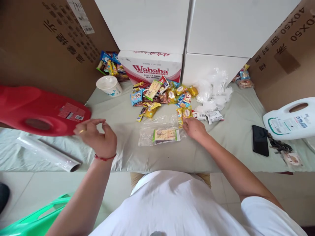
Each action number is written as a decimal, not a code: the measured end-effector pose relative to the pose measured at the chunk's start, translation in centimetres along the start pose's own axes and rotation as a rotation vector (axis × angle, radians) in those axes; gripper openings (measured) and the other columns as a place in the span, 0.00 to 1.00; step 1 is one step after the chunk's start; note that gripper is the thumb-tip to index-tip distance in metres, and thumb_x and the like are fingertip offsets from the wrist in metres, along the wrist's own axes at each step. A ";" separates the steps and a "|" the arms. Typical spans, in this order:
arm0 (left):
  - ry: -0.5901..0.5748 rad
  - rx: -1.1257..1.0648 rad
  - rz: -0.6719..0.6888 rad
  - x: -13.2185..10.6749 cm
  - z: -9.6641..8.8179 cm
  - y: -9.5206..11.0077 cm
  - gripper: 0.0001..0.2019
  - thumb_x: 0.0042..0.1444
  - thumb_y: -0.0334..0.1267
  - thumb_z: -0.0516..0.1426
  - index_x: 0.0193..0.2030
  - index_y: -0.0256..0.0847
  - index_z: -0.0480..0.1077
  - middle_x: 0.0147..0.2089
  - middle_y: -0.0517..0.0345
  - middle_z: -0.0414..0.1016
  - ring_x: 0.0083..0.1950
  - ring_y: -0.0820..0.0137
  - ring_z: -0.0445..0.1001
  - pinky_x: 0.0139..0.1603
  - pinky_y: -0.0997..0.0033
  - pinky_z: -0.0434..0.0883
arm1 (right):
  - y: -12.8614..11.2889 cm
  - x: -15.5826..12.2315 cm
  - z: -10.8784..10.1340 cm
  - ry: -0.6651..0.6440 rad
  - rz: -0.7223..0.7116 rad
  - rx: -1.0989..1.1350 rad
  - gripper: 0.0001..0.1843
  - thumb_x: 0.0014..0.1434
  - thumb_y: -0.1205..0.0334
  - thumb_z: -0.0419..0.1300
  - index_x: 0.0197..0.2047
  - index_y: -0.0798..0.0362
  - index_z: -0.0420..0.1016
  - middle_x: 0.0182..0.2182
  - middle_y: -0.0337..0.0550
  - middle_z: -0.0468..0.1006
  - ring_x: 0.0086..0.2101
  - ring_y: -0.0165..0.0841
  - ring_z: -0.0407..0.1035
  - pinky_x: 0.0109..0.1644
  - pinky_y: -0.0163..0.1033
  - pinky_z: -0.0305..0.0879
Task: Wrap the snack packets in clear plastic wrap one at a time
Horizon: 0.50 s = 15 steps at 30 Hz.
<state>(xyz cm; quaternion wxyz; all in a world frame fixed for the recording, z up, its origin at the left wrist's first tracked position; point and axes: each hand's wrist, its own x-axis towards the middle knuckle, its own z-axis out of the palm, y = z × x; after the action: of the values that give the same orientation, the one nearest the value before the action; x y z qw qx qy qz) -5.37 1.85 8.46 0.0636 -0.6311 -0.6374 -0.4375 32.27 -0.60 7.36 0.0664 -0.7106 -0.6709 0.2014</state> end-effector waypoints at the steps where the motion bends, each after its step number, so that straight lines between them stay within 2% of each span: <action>1: 0.045 -0.033 0.079 -0.6 -0.8 0.9 0.13 0.63 0.28 0.53 0.46 0.45 0.76 0.46 0.45 0.77 0.54 0.53 0.74 0.60 0.41 0.65 | -0.5 0.4 -0.7 0.045 -0.028 -0.057 0.15 0.68 0.57 0.56 0.50 0.52 0.79 0.47 0.52 0.81 0.46 0.43 0.71 0.44 0.41 0.61; 2: 0.054 -0.090 0.167 -1.5 -1.3 2.0 0.14 0.63 0.27 0.52 0.46 0.46 0.76 0.44 0.49 0.78 0.51 0.56 0.75 0.58 0.44 0.67 | -1.1 0.9 -1.4 0.081 -0.069 -0.107 0.15 0.69 0.57 0.54 0.51 0.53 0.79 0.49 0.54 0.80 0.49 0.45 0.70 0.47 0.42 0.62; 3: 0.002 -0.162 0.268 -2.4 -1.5 3.3 0.14 0.62 0.26 0.53 0.45 0.45 0.76 0.44 0.50 0.79 0.49 0.57 0.75 0.54 0.48 0.68 | -1.8 1.7 -1.9 0.097 -0.119 -0.145 0.16 0.71 0.57 0.53 0.52 0.53 0.79 0.50 0.54 0.80 0.51 0.45 0.69 0.50 0.43 0.63; 4: -0.102 -0.235 0.393 -3.5 -1.3 4.7 0.14 0.61 0.25 0.53 0.46 0.45 0.76 0.44 0.52 0.81 0.47 0.59 0.76 0.52 0.51 0.69 | -2.5 2.6 -2.2 0.087 -0.176 -0.167 0.16 0.71 0.58 0.53 0.54 0.54 0.78 0.50 0.55 0.80 0.52 0.45 0.68 0.53 0.43 0.63; 5: -0.256 -0.276 0.480 -4.5 -0.8 6.1 0.15 0.61 0.25 0.53 0.47 0.45 0.76 0.46 0.54 0.82 0.48 0.61 0.76 0.51 0.54 0.68 | -3.3 3.6 -2.3 0.058 -0.236 -0.186 0.17 0.71 0.59 0.54 0.56 0.54 0.77 0.51 0.55 0.79 0.53 0.45 0.68 0.55 0.44 0.63; 7: -0.483 -0.268 0.569 -6.3 0.8 8.5 0.17 0.63 0.26 0.53 0.52 0.45 0.76 0.51 0.53 0.82 0.52 0.61 0.75 0.48 0.57 0.67 | -4.9 5.8 -1.8 -0.043 -0.315 -0.241 0.20 0.70 0.59 0.56 0.60 0.56 0.75 0.55 0.56 0.78 0.56 0.46 0.67 0.59 0.45 0.61; 10: -0.709 -0.096 0.504 -7.6 3.6 10.6 0.17 0.64 0.28 0.53 0.56 0.45 0.76 0.57 0.49 0.80 0.53 0.57 0.72 0.46 0.55 0.65 | -6.9 8.9 0.0 -0.170 -0.301 -0.310 0.27 0.67 0.54 0.61 0.64 0.61 0.72 0.56 0.64 0.78 0.59 0.53 0.64 0.59 0.49 0.61; 12: -0.812 0.038 0.418 -7.8 4.9 11.0 0.16 0.64 0.29 0.53 0.53 0.45 0.78 0.53 0.46 0.79 0.51 0.55 0.71 0.46 0.55 0.64 | -7.7 10.3 1.1 -0.216 -0.271 -0.312 0.30 0.62 0.52 0.66 0.61 0.64 0.75 0.52 0.68 0.79 0.58 0.57 0.66 0.56 0.50 0.63; 13: -0.846 0.085 0.385 -7.8 5.3 11.0 0.16 0.65 0.29 0.53 0.52 0.45 0.78 0.51 0.45 0.78 0.50 0.54 0.70 0.46 0.55 0.64 | -8.0 10.9 1.4 -0.236 -0.270 -0.300 0.28 0.61 0.54 0.68 0.58 0.64 0.77 0.50 0.68 0.81 0.56 0.56 0.68 0.53 0.48 0.64; 15: -0.891 0.109 0.354 -7.9 5.7 10.7 0.17 0.66 0.30 0.52 0.53 0.46 0.78 0.47 0.44 0.77 0.50 0.53 0.70 0.47 0.54 0.64 | -8.3 11.4 1.3 -0.296 -0.298 -0.263 0.19 0.59 0.59 0.69 0.51 0.60 0.82 0.46 0.60 0.83 0.49 0.49 0.73 0.48 0.42 0.64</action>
<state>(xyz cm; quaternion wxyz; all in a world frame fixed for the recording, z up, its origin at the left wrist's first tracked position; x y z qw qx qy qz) 8.08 -2.37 5.06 -0.1092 -0.8516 -0.5075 -0.0731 24.25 11.10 6.93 -0.0966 -0.5693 -0.7910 0.2022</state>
